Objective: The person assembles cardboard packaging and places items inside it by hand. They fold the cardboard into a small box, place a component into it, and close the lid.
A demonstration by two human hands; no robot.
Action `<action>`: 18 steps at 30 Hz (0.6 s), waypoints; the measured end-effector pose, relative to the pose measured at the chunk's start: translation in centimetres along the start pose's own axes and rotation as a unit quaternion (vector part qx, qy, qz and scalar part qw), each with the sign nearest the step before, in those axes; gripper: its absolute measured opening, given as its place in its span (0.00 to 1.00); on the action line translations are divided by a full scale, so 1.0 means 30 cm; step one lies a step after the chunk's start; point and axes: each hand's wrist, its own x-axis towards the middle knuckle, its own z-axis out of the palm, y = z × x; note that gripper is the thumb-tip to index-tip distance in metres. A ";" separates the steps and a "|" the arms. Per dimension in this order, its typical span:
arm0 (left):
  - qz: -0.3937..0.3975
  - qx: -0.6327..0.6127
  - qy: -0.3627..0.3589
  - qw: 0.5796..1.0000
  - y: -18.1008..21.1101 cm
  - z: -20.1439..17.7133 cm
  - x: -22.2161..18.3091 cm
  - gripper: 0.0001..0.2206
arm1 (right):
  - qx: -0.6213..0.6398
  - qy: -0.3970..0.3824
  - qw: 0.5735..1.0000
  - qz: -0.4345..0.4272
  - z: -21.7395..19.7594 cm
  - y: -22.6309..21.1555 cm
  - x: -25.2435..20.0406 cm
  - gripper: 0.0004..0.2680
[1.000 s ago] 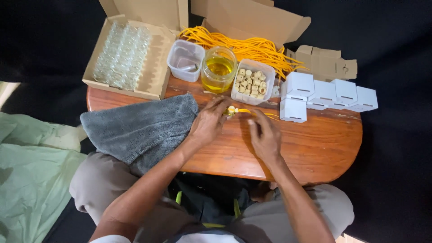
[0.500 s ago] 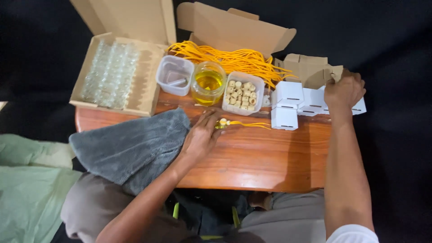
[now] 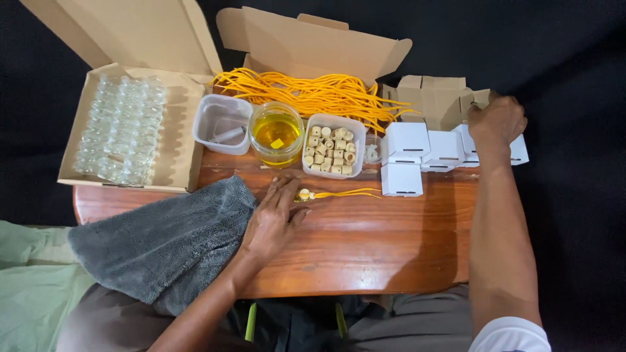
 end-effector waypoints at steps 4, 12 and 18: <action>0.021 0.003 0.014 1.000 0.000 0.002 0.001 0.29 | -0.002 0.059 0.998 -0.027 0.036 0.013 -0.004 0.10; 0.077 0.014 0.040 0.996 0.049 -0.050 0.006 0.30 | 0.106 0.119 0.987 -0.025 -0.033 -0.038 -0.024 0.15; 0.257 0.048 0.134 0.956 0.110 -0.090 -0.004 0.09 | 0.113 0.033 0.993 0.022 -0.014 -0.024 0.000 0.05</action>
